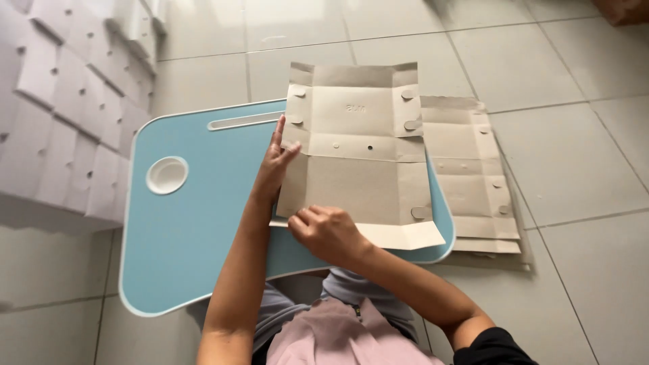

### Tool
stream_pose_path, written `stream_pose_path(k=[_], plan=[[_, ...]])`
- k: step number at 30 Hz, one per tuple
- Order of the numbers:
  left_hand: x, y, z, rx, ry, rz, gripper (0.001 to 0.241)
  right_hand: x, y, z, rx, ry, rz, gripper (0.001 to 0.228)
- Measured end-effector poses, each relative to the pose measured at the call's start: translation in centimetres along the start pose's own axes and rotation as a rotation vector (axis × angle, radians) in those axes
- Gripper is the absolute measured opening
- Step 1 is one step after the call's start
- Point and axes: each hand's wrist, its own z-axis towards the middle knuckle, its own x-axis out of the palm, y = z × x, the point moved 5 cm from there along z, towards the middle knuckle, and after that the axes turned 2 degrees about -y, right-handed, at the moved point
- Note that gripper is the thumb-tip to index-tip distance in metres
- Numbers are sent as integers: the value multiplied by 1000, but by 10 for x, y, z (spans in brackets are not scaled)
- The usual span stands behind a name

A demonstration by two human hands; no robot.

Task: Folding cardboard sheets into boxes and stacking them on a tiled floor.

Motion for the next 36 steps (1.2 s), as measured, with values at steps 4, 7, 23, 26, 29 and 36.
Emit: stream_pose_path(k=[4, 7, 23, 26, 29, 36], plan=[[-35, -37, -45, 9, -95, 198, 92, 17, 43, 4, -77, -25, 54, 6], [-60, -67, -78, 11, -192, 467, 88, 3, 61, 11, -101, -27, 226, 20], [23, -79, -249, 345, 180, 1628, 96, -19, -35, -120, 446, 270, -32, 56], [22, -74, -257, 315, 117, 1555, 96, -14, -16, -125, 410, 304, -110, 62], [22, -68, -256, 265, 93, 1541, 97, -8, 8, -118, 365, 337, -159, 75], [41, -43, -253, 369, 48, 1740, 121, 25, 71, -75, 103, 341, -63, 105]])
